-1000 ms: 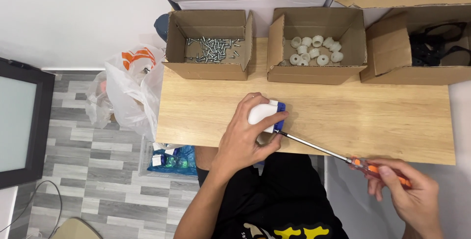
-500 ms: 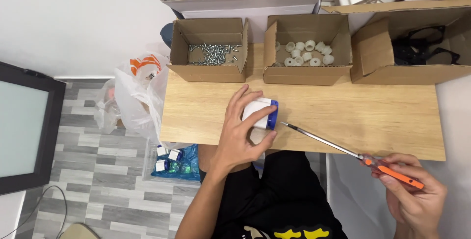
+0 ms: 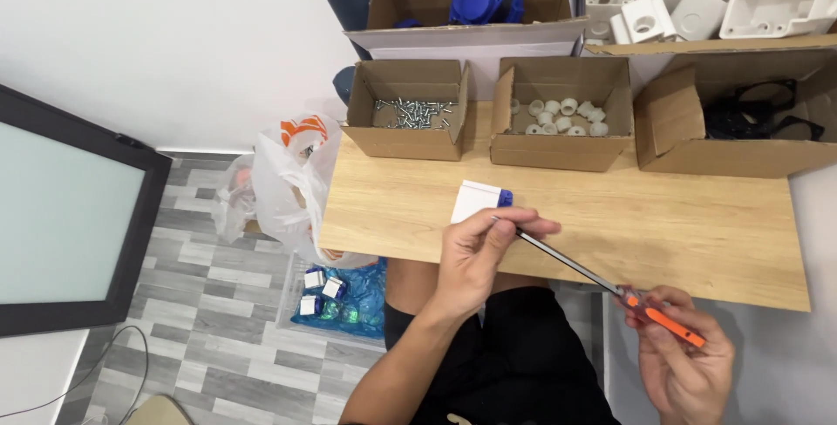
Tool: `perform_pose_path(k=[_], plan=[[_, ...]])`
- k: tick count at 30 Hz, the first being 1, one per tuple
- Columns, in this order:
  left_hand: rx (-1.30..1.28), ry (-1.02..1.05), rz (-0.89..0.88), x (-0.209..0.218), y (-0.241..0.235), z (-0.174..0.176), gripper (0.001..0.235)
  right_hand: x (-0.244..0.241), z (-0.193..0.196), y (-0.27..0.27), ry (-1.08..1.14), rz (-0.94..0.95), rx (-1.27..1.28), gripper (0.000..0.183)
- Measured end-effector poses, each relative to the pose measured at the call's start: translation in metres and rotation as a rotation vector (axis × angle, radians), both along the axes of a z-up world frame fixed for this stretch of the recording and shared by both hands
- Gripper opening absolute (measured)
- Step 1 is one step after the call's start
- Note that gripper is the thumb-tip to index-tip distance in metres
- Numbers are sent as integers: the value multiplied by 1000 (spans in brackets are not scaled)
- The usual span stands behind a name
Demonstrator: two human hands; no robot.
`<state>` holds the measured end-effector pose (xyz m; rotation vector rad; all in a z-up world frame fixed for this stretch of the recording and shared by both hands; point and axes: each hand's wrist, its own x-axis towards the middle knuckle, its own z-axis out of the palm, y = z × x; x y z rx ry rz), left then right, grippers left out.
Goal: Assembling plastic electrical socket components using a screwdriver and fitting parts together.
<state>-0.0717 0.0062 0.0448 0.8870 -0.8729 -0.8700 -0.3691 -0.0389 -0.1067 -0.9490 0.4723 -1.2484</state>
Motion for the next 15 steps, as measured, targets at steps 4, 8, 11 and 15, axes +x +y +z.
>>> perform_pose_path(k=[4,8,11,15], plan=[[-59,279,-166,0,-4,-15,31,-10,-16,4,10,-51,-30,40],[-76,438,-210,5,-4,-15,26,-10,-29,7,68,-114,-77,42],[-82,685,-198,25,-6,-21,23,0,-23,3,64,-160,-123,40],[-222,625,68,99,1,5,28,-22,-31,-22,37,-205,-85,37]])
